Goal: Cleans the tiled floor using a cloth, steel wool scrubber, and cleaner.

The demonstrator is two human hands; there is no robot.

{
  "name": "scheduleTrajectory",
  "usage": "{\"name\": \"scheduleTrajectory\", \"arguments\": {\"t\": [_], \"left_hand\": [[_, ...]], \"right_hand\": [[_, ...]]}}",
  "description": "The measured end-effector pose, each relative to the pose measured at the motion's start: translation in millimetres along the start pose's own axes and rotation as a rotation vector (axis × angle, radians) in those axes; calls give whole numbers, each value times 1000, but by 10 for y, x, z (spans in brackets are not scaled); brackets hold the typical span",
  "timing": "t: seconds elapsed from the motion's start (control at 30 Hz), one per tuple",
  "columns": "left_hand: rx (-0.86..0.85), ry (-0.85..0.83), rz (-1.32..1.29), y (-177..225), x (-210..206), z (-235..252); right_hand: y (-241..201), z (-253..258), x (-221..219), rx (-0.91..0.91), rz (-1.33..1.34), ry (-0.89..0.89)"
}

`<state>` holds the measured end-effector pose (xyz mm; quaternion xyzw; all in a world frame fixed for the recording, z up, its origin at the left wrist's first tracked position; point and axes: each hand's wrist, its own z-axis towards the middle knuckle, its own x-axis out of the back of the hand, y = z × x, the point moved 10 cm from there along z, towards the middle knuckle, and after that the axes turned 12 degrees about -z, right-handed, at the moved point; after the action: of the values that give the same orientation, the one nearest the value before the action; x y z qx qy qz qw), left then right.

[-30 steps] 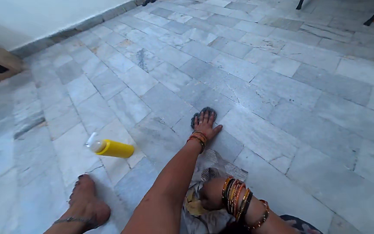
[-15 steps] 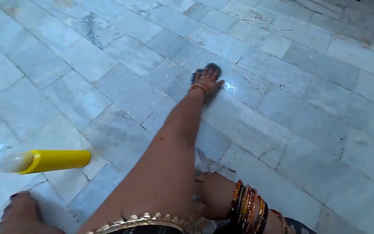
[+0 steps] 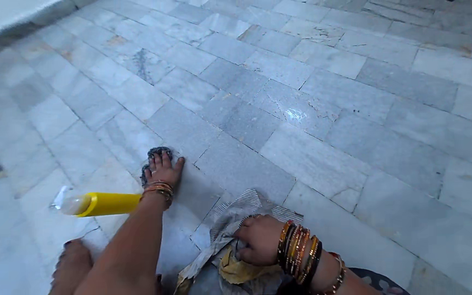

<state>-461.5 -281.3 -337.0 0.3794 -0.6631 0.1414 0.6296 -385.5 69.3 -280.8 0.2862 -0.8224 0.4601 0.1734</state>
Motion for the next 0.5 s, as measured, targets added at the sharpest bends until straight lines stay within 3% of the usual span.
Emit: {"name": "scheduleTrajectory", "arguments": {"t": [0.1, 0.2, 0.5], "left_hand": [[-47, 46, -48, 235, -151, -176], [-158, -13, -51, 784, -354, -289], [-636, -235, -82, 3203, -1263, -904]], "right_hand": [[-42, 31, -47, 22, -40, -43], [-121, 27, -114, 38, -78, -124], [-63, -19, -102, -27, -53, -116]]}}
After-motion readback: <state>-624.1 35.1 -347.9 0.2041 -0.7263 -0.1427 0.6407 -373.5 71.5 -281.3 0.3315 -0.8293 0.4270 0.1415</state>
